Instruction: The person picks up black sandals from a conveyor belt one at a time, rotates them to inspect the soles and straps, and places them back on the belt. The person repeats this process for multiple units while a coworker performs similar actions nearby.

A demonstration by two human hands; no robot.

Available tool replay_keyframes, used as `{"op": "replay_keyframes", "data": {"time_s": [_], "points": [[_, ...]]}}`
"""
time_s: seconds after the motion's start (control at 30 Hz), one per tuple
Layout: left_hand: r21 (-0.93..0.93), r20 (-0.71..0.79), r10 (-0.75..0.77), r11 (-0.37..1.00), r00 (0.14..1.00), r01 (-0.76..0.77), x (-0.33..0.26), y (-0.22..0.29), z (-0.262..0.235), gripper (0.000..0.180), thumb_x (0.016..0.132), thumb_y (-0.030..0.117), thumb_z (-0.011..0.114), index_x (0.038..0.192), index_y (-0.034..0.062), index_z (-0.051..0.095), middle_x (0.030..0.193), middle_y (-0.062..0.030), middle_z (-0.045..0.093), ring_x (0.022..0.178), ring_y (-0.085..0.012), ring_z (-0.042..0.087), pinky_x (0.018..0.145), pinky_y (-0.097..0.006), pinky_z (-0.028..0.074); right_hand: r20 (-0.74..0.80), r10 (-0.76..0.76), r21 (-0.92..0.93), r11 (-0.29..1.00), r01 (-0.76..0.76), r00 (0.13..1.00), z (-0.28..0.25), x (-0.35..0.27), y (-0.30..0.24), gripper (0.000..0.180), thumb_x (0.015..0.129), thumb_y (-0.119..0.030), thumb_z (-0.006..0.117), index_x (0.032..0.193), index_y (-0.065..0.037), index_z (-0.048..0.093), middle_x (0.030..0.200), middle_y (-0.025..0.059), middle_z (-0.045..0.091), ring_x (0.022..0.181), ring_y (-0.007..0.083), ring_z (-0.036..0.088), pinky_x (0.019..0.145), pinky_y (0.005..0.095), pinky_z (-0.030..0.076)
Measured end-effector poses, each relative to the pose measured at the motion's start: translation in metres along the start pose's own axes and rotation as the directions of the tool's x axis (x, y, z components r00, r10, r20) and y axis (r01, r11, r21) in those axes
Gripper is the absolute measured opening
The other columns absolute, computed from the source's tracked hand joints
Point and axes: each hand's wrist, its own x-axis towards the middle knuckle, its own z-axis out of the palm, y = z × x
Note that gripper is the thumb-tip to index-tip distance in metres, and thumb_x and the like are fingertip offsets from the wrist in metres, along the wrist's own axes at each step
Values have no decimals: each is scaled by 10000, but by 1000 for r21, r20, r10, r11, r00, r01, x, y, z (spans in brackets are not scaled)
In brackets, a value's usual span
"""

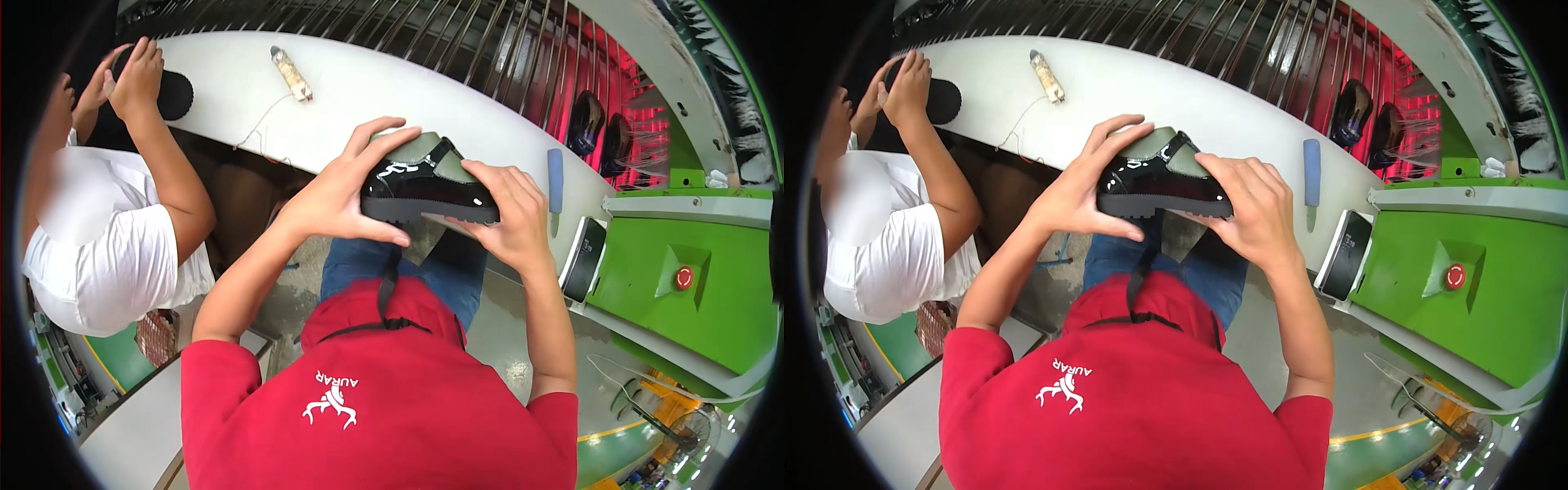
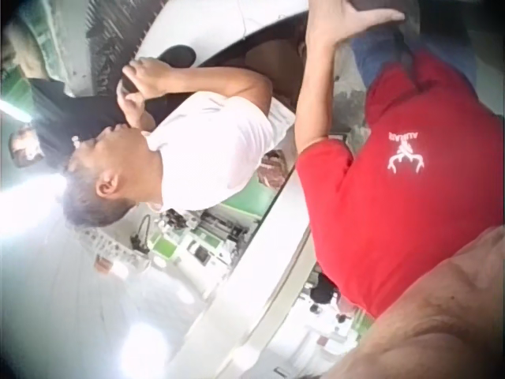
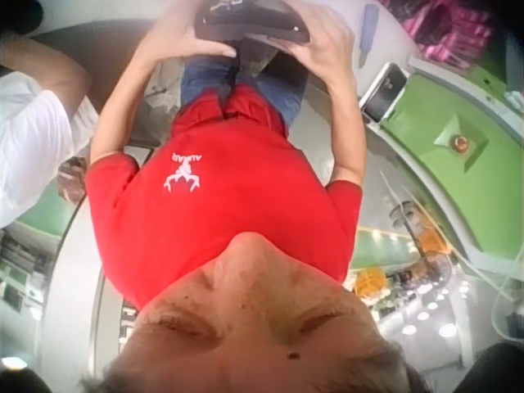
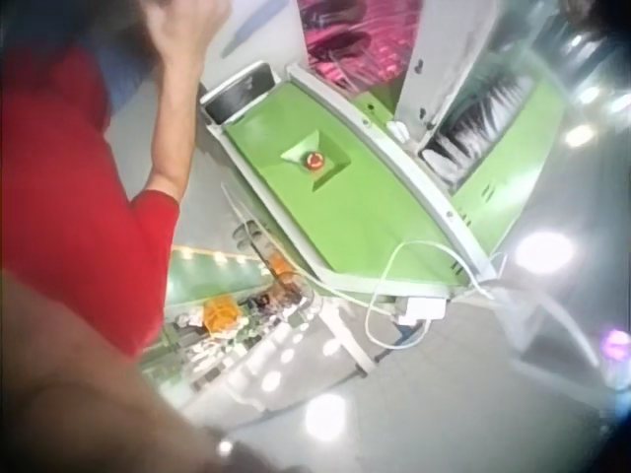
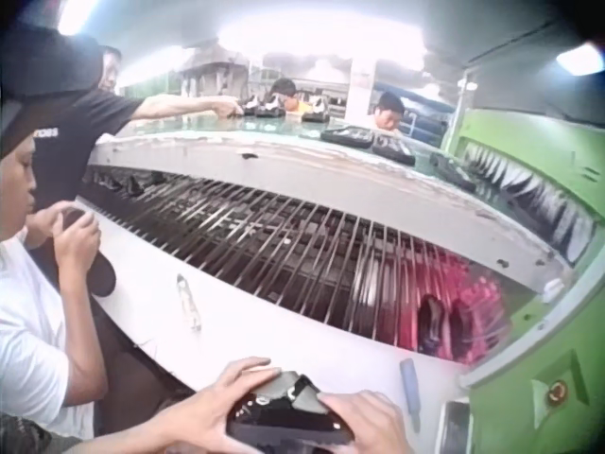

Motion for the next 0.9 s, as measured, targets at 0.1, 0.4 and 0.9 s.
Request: {"op": "replay_keyframes", "data": {"time_s": [0.1,0.4,0.9], "points": [[-6,-15,-4,1000,1000,4,1,-11,4,1246,605,484,1073,1668,97,552,1597,-190,525,1482,-388,565,1242,-493,468,-5,0,-28,1000,-1,1000,4,-4,-3,764,705,-291,1019,1383,-109,717,1175,82,800,1007,310,749,882,443,552],[8,-121,23,1000,992,-22,-1,-21,11,1118,618,410,1046,1608,86,642,1487,-183,624,1371,-355,654,1171,-462,528,-52,33,-100,994,-38,998,11,4,-13,744,698,-408,1028,1299,-68,751,1090,85,800,931,304,736,882,422,539],[543,100,192,811,976,-216,46,24,22,1048,624,269,1001,1588,156,603,1593,-204,544,1484,-434,542,1245,-571,428,-199,152,-85,981,-171,968,18,-22,-31,758,629,-305,1068,1274,-49,762,1186,111,814,1040,310,755,989,459,545]]}}
